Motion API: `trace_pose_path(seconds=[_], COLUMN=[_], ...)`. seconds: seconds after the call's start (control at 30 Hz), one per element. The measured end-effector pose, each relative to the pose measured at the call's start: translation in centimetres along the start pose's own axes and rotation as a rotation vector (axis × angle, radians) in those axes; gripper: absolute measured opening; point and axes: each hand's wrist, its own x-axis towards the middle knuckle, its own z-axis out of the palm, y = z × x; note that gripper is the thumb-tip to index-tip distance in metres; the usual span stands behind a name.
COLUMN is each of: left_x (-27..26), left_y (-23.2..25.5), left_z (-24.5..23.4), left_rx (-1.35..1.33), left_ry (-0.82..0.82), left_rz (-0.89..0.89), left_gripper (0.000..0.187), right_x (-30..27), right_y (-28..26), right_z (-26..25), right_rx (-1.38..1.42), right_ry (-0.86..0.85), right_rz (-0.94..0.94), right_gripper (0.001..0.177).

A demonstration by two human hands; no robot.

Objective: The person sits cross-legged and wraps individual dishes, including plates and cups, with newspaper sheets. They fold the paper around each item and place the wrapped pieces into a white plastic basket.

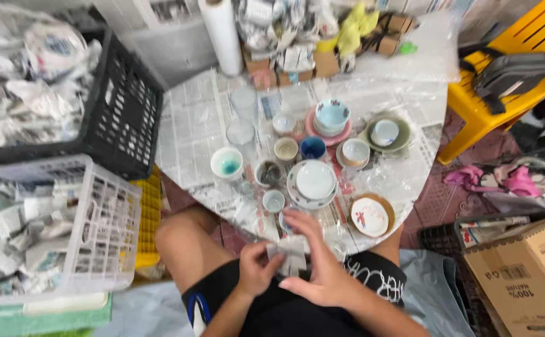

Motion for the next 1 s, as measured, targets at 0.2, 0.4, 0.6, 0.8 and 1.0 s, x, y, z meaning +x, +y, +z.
trace_pose_path(seconds=[0.2,0.4,0.6,0.8,1.0], left_x=[0.8,1.7,1.3,1.1,1.4], left_y=[4.3,5.4,5.1,5.8,6.7], left_z=[1.5,2.0,1.7,1.1,1.6], left_rx=[0.131,0.268,0.256,0.36,0.426], left_ry=[0.067,0.0,-0.004,0.005,-0.009], left_rz=[0.062,0.092,0.087,0.168,0.209], left_gripper=[0.015,0.015,0.015,0.024,0.029], right_x=[-5.3,-9.4,-10.0,-8.0,-7.3], right_y=[6.6,10.1,11.4,10.3,9.7], right_z=[3.1,3.5,3.8,3.0,3.0], right_rx=[0.257,0.113,0.23,0.037,0.144], right_ry=[0.113,0.143,0.176,0.136,0.274], right_rz=[0.551,0.577,0.585,0.687,0.577], right_gripper=[0.066,0.034,0.028,0.027,0.031])
